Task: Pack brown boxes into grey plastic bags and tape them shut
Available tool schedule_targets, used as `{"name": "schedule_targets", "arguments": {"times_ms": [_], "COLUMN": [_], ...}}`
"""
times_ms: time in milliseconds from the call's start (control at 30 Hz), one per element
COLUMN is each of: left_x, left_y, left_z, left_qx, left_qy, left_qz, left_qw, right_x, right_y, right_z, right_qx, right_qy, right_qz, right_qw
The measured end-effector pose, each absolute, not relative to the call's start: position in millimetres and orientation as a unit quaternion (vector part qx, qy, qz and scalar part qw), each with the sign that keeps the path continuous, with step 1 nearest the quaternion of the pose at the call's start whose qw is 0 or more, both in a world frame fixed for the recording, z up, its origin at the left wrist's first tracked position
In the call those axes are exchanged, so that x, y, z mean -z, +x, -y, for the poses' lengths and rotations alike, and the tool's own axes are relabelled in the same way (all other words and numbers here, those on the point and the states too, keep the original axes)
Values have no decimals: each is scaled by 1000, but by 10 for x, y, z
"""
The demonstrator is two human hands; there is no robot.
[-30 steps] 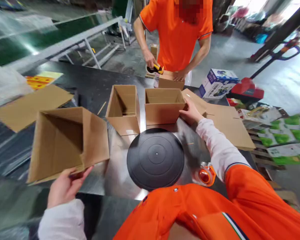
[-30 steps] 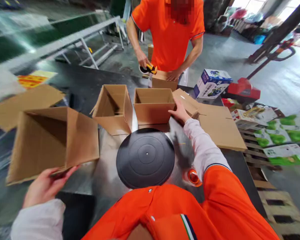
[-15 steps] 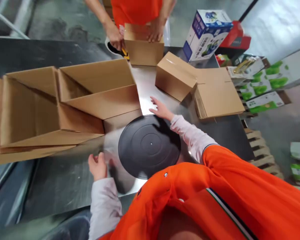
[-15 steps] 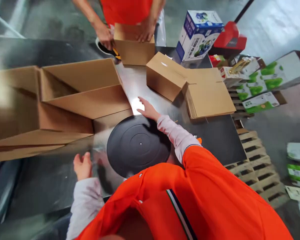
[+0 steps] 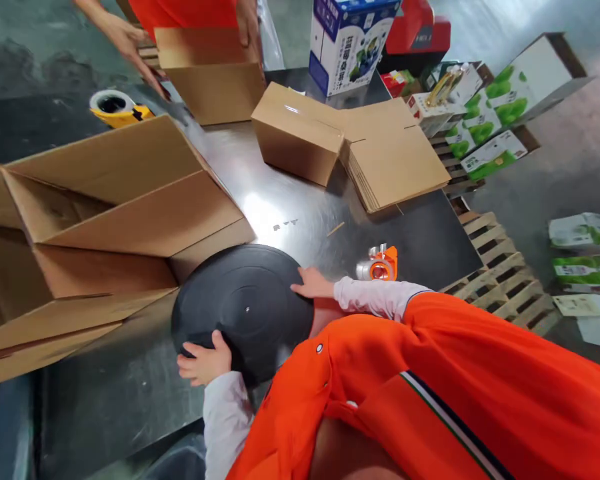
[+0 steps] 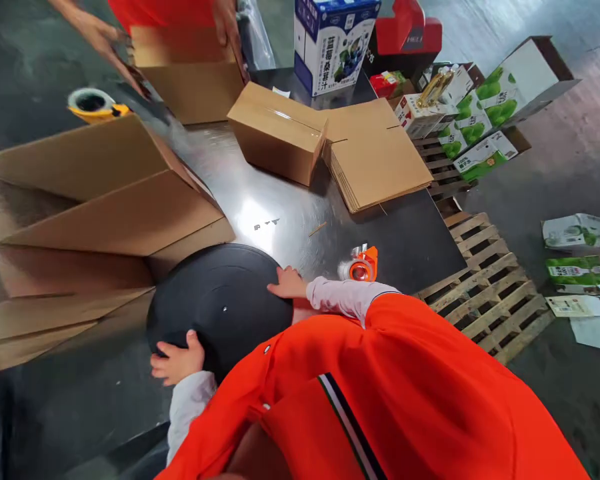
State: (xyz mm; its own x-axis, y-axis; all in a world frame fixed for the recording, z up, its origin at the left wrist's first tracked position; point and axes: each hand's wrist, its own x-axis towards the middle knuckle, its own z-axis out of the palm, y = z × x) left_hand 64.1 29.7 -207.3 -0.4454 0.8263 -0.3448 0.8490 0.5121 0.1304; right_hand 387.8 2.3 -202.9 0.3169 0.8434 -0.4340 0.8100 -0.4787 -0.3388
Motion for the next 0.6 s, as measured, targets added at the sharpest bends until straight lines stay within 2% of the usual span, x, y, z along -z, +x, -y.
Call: {"name": "schedule_targets", "arguments": {"times_ms": [133, 267, 333, 367, 500, 600], "left_x": [2063, 2027, 1996, 1983, 1982, 2044], "left_y": [499, 512, 755, 963, 2294, 3436], "left_z": [-181, -428, -661, -764, -801, -370], "left_qx": [17, -45, -97, -120, -126, -40], "left_qy": [515, 577, 642, 674, 804, 912], "left_qz": [-836, -804, -748, -712, -501, -208], "left_qw": [188, 135, 136, 155, 294, 351], "right_x": [1990, 1851, 1653, 1523, 999, 875], "right_y": [3852, 4764, 5516, 5897, 6967, 7187], "right_z": [-97, -710, -1198, -1450, -2271, -2570], "right_qx": [-297, -265, -140, -77, -56, -110], "right_qy": [-785, -780, -793, -796, -829, -836], "right_qz": [533, 536, 517, 511, 503, 514], "right_qw": [108, 187, 289, 315, 239, 159]}}
